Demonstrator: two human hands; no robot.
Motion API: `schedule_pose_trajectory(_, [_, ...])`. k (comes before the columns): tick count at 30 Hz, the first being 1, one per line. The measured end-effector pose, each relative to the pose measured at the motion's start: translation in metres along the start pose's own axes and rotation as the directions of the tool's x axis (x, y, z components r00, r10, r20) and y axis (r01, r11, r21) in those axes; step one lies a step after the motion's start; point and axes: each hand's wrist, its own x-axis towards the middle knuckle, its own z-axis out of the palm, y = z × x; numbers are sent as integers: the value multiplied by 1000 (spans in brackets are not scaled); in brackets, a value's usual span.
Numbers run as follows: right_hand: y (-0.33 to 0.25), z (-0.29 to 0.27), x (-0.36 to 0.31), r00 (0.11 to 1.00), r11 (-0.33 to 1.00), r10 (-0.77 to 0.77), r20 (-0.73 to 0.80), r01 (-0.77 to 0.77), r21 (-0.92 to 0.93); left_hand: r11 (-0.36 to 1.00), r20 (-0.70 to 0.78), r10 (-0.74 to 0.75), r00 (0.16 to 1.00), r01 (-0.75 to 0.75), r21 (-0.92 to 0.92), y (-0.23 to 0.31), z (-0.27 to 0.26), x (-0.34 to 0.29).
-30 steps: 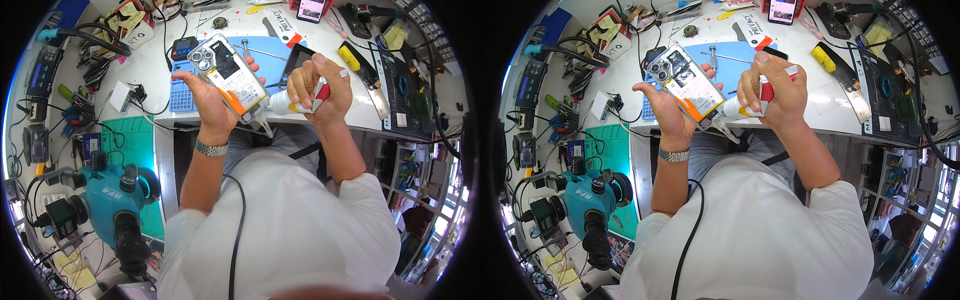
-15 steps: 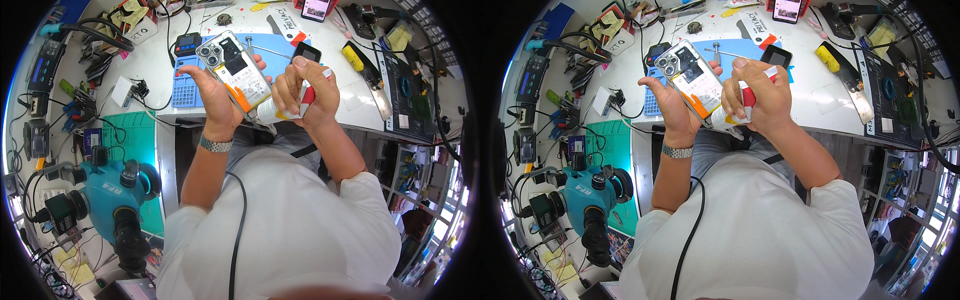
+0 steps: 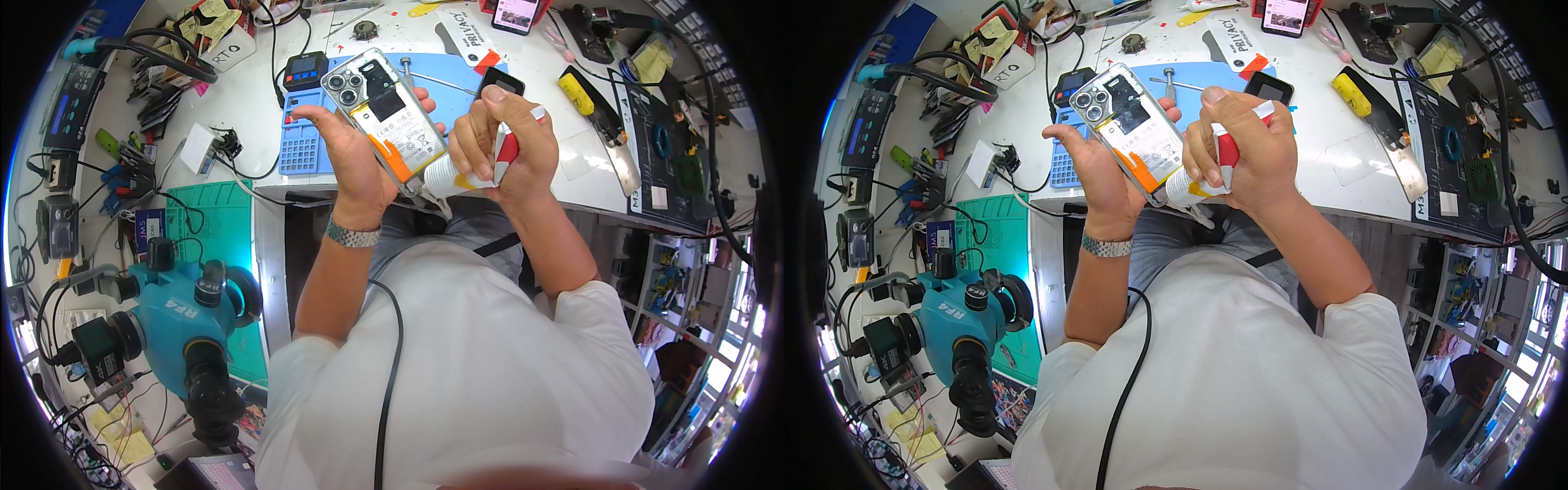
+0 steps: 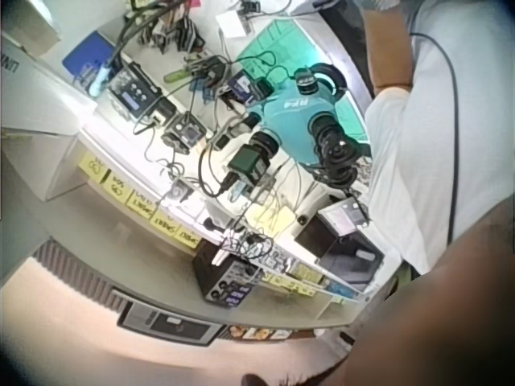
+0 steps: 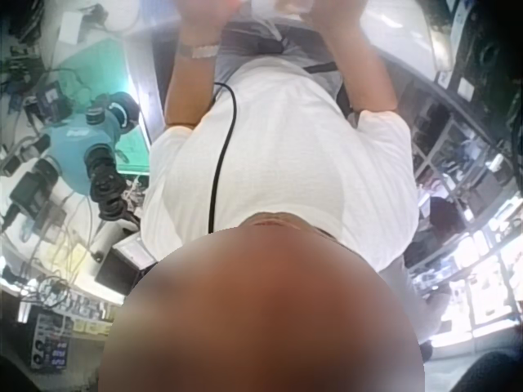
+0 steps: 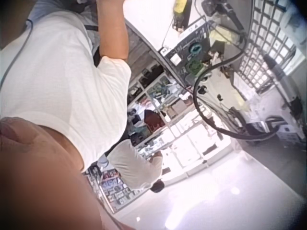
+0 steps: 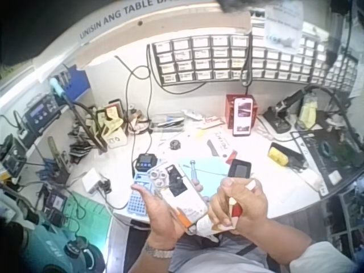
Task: The person disassembles a smartphone, removes screws from the camera module, applies adhesive to the frame, and reattaches the back cover. They handle the phone, screwdriver, tweezers, and adhesive tube throughout the process.
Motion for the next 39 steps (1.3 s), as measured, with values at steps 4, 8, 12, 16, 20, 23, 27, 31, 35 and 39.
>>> schedule_pose_trajectory(4, [8,3,0,999,1000,7,47,-7,11,1000,-23,-3,1000,2,-5,-3,4,1])
schedule_pose_trajectory(8, [13,2,3,998,993,-5,59,-2,115,998,-82,26,996,-30,-49,-6,12,-2])
schedule_pose_trajectory(12, [12,3,7,997,995,-43,67,37,94,999,-158,10,987,-16,-38,-10,17,-6])
schedule_pose_trajectory(16, [8,8,9,998,998,-60,32,59,37,999,-108,-35,994,38,30,-14,15,-11])
schedule_pose_trajectory(20, [5,12,12,997,997,-71,-3,71,36,998,-37,-45,998,47,48,-19,14,-13])
schedule_pose_trajectory(23, [3,13,16,994,994,-106,-4,106,34,996,-13,-79,997,79,29,-23,14,-15])
schedule_pose_trajectory(27, [-1,15,24,985,985,-173,9,173,8,996,-30,-80,996,81,43,-29,18,-19])
schedule_pose_trajectory(31, [-5,14,29,981,981,-195,19,194,16,997,-35,-83,996,82,-9,-30,25,-25])
schedule_pose_trajectory(35, [-5,8,37,971,976,-216,101,213,43,995,-18,-96,995,96,-7,-30,29,-27])
schedule_pose_trajectory(39, [1,4,59,823,855,-505,259,436,283,992,25,-128,991,128,-10,-33,20,-28])
